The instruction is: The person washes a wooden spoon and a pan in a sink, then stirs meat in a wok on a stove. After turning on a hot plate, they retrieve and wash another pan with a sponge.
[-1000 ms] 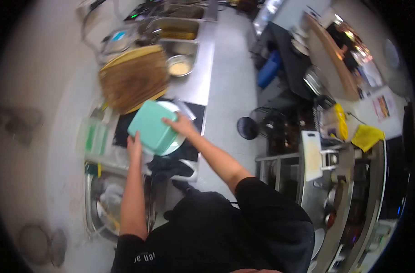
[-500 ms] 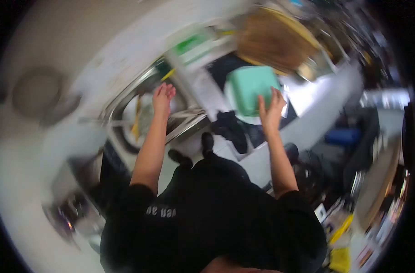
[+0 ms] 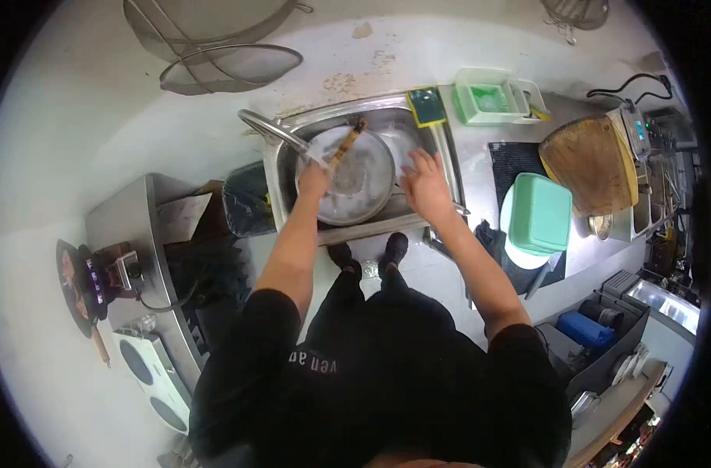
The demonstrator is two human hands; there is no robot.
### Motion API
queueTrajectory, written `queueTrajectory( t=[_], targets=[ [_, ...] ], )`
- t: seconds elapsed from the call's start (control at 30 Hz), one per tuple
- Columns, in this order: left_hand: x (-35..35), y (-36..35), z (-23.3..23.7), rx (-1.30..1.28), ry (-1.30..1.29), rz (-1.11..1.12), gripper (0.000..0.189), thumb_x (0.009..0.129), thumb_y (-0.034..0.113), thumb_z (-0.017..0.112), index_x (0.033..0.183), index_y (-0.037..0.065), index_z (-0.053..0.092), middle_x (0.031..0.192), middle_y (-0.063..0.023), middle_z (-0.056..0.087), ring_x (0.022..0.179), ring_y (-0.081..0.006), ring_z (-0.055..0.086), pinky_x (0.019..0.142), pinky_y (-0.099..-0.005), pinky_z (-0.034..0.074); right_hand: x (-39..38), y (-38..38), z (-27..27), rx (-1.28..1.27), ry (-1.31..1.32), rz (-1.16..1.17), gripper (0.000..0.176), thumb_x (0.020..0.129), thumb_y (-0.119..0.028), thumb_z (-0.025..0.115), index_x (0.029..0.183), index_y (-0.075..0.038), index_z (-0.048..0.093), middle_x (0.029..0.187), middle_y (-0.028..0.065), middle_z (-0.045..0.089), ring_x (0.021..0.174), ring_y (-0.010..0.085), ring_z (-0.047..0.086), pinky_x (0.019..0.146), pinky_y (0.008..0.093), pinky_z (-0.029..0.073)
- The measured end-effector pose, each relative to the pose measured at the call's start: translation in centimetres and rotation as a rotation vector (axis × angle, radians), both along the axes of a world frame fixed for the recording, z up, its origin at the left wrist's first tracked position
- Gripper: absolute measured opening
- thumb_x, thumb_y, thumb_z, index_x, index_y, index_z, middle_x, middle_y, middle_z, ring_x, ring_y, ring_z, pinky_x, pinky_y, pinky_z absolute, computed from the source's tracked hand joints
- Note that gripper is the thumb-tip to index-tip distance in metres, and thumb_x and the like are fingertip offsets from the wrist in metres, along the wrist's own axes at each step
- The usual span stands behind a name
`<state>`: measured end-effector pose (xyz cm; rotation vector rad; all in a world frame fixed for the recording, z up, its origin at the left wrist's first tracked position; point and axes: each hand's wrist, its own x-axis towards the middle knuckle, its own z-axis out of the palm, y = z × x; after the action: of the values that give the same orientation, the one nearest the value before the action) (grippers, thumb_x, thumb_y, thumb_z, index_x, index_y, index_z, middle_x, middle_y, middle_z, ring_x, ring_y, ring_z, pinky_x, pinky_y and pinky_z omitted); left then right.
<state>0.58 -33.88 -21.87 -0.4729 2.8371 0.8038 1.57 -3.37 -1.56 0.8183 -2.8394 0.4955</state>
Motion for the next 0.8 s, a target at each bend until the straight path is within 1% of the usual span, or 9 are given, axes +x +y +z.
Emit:
queueTrajectory(
  t=[0.07, 0.13, 0.37, 0.5, 0.57, 0.63, 0.7, 0.73, 0.8],
  targets=[
    [2.9, 0.3, 1.6, -0.1, -0.272, -0.092, 0.051, 0.077, 0.035, 0.06, 0.115, 0.002, 0.05, 0.111, -0.0225, 0.053, 0.101, -0.0383, 0.054, 0.088, -0.0468, 0.043, -5.0, -2.6, -3.8, 0.164, 0.154, -0.122, 0.045, 0.08, -0.027, 0.058, 0.117, -0.001, 0.051, 0.13, 0.0185, 0.041, 0.125, 0.0354, 0.034, 0.102, 0.0477, 0.028],
    [5.2, 0.1, 1.5, -0.157, -0.169, -0.243, 0.055, 0.076, 0.027, 0.061, 0.121, 0.001, 0.044, 0.12, -0.0244, 0.046, 0.104, -0.0409, 0.051, 0.088, -0.0475, 0.042, -13.5, -1.9, -6.1, 0.143, 0.143, -0.519, 0.054, 0.083, -0.035, 0.054, 0.129, -0.008, 0.042, 0.138, 0.019, 0.031, 0.13, 0.0389, 0.025, 0.104, 0.0491, 0.024],
    [6.4, -1.3, 5.0, -0.062, -0.164, -0.38, 0.058, 0.076, 0.016, 0.059, 0.126, -0.001, 0.037, 0.115, -0.023, 0.051, 0.103, -0.0387, 0.051, 0.09, -0.0424, 0.042, -17.0, -2.2, -6.6, 0.518, -0.129, -0.416, 0.055, 0.078, -0.032, 0.062, 0.127, -0.018, 0.044, 0.122, 0.0167, 0.044, 0.122, 0.0362, 0.033, 0.101, 0.058, 0.021],
    [4.5, -3.5, 8.2, 0.517, -0.077, -0.436, 0.062, 0.075, 0.003, 0.052, 0.134, 0.003, 0.033, 0.116, -0.0195, 0.052, 0.102, -0.0314, 0.055, 0.083, -0.0389, 0.046, -18.2, -1.4, -10.4, 0.614, 0.289, -0.369, 0.058, 0.074, -0.03, 0.066, 0.126, -0.015, 0.044, 0.117, 0.017, 0.045, 0.115, 0.0364, 0.041, 0.099, 0.0542, 0.028],
    [4.0, -3.3, 13.8, 1.185, -0.395, -0.087, 0.064, 0.076, -0.002, 0.046, 0.137, 0.007, 0.032, 0.115, -0.0141, 0.054, 0.1, -0.0255, 0.057, 0.076, -0.0329, 0.048, -17.2, -2.2, -6.3, 0.354, -0.333, -0.25, 0.056, 0.071, -0.027, 0.067, 0.121, -0.01, 0.049, 0.121, 0.0214, 0.043, 0.109, 0.0383, 0.046, 0.094, 0.0486, 0.038],
    [3.8, -3.6, 15.1, 1.27, -0.378, -0.038, 0.061, 0.078, -0.002, 0.047, 0.136, 0.006, 0.033, 0.114, -0.0125, 0.054, 0.1, -0.0239, 0.057, 0.075, -0.0315, 0.049, -16.7, -1.5, -2.6, 0.01, 0.037, -0.391, 0.046, 0.071, -0.027, 0.066, 0.109, -0.004, 0.057, 0.114, 0.0254, 0.049, 0.102, 0.0396, 0.051, 0.087, 0.044, 0.044],
    [3.7, -3.3, 15.3, 1.367, -0.342, 0.038, 0.059, 0.079, -0.002, 0.048, 0.135, 0.006, 0.034, 0.113, -0.0109, 0.055, 0.1, -0.0223, 0.057, 0.073, -0.0302, 0.05, -17.8, 2.2, 2.4, -0.051, 0.308, -0.53, 0.037, 0.073, -0.027, 0.063, 0.098, 0.0, 0.062, 0.105, 0.0264, 0.055, 0.098, 0.0388, 0.053, 0.086, 0.044, 0.045],
    [3.6, -3.0, 14.9, 1.443, -0.347, 0.101, 0.055, 0.081, -0.001, 0.05, 0.134, 0.005, 0.036, 0.112, -0.0114, 0.055, 0.097, -0.022, 0.058, 0.071, -0.0311, 0.051, -18.1, 4.1, 4.5, 0.072, 0.344, -0.676, 0.038, 0.074, -0.032, 0.061, 0.095, 0.0, 0.064, 0.096, 0.0263, 0.058, 0.096, 0.0376, 0.055, 0.086, 0.0428, 0.045],
    [3.7, -2.0, 15.4, 1.514, -0.332, 0.176, 0.051, 0.083, 0.001, 0.052, 0.132, 0.005, 0.038, 0.111, -0.0119, 0.056, 0.094, -0.0218, 0.06, 0.07, -0.0319, 0.053, -21.5, 8.9, 4.4, 0.408, -0.04, -0.772, 0.039, 0.076, -0.035, 0.057, 0.094, -0.002, 0.066, 0.098, 0.0251, 0.06, 0.097, 0.0369, 0.057, 0.086, 0.0426, 0.045]
  ],
)
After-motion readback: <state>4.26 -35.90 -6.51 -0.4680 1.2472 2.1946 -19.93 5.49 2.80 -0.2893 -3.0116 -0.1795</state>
